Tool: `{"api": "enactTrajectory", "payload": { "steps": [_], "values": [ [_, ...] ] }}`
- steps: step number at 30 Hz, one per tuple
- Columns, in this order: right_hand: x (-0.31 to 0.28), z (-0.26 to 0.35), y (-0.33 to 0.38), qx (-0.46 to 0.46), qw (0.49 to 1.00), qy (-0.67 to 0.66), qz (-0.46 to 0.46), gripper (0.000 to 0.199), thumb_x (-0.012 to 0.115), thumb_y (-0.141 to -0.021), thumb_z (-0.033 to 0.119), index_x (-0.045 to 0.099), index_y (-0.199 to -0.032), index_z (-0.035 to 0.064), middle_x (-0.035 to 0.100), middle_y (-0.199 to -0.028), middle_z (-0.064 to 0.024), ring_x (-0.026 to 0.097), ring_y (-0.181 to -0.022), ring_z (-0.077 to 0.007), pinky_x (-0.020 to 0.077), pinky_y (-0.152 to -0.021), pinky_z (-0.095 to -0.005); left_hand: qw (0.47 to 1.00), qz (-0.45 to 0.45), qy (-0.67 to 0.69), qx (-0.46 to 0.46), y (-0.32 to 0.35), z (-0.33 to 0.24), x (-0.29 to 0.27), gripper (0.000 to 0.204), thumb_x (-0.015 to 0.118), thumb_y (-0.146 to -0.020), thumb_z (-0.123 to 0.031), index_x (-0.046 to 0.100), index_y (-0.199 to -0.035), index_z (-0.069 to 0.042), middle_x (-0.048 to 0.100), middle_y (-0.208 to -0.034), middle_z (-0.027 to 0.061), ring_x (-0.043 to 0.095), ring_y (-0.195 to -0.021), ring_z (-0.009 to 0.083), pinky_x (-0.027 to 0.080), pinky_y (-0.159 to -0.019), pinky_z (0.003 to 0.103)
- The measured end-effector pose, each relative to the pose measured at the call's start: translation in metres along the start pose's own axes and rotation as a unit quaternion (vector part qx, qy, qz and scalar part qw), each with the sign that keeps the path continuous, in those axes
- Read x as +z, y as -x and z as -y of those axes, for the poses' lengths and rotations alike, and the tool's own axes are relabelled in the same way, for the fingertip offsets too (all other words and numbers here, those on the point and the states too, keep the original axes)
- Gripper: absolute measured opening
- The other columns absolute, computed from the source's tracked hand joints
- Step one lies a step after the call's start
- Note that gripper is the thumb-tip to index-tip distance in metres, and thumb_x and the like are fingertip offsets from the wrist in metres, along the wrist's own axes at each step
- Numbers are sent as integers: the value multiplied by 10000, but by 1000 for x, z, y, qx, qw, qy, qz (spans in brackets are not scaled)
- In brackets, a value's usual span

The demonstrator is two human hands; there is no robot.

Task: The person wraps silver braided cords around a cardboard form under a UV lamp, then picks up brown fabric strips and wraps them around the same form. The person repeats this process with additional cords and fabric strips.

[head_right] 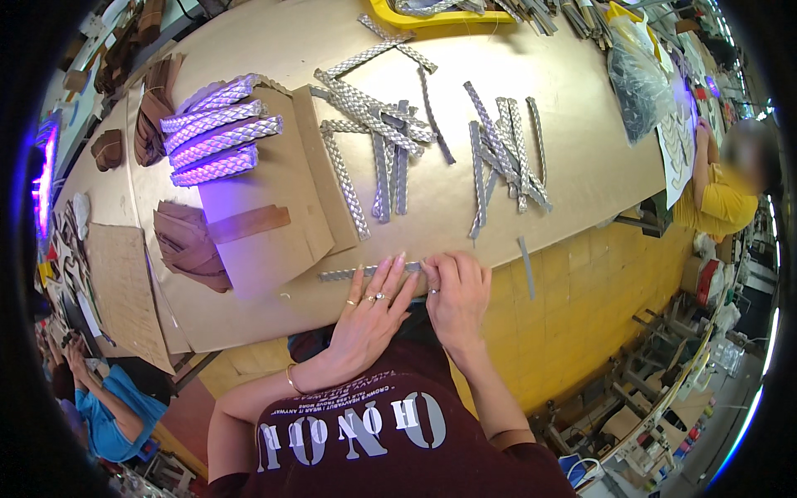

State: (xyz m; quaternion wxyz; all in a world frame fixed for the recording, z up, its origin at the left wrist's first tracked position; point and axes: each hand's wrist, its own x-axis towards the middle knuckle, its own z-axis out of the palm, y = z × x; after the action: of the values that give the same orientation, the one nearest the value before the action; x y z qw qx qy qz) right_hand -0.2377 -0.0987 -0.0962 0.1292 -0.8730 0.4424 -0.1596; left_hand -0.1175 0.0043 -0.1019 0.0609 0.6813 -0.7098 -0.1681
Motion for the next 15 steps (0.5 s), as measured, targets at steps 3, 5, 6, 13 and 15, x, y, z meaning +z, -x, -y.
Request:
{"api": "enactTrajectory", "payload": {
  "steps": [3,5,6,13,15],
  "values": [
    [-4,-2,-3,-24,999,23,34,106,648,-876,159,603,-945,92,584,-920,-53,562,-893,-239,384,-778,-384,1000,-3,2,2,-1,-1,0,647,622,-878,-307,391,-1451,-116,269,-1555,136,246,-1442,280,235,-1138,538],
    [-7,-1,-6,-20,997,29,74,92,623,-887,144,594,-952,87,577,-937,-61,556,-911,-243,377,-797,-387,1000,-2,-10,0,-1,-1,0,638,616,-882,-304,394,-1451,-121,273,-1553,138,243,-1443,283,235,-1137,542],
    [-8,0,-8,-17,996,29,88,87,611,-892,141,589,-955,84,572,-943,-65,552,-918,-245,371,-807,-393,1000,-1,-4,-1,-1,-1,0,638,617,-881,-304,396,-1451,-122,274,-1552,139,243,-1443,284,234,-1137,542],
    [-19,10,-16,3,987,41,155,91,562,-914,145,568,-973,76,551,-960,-83,521,-964,-265,336,-855,-433,1000,-4,-9,-4,-1,-2,1,619,611,-882,-310,417,-1437,-118,280,-1549,142,242,-1445,286,225,-1142,543],
    [-21,17,-14,7,984,47,171,100,565,-914,154,566,-975,75,550,-963,-88,514,-972,-270,332,-860,-437,1000,-1,-15,-1,-1,-2,2,605,607,-884,-311,427,-1428,-116,280,-1549,142,241,-1446,286,224,-1144,540]
  ]
}}
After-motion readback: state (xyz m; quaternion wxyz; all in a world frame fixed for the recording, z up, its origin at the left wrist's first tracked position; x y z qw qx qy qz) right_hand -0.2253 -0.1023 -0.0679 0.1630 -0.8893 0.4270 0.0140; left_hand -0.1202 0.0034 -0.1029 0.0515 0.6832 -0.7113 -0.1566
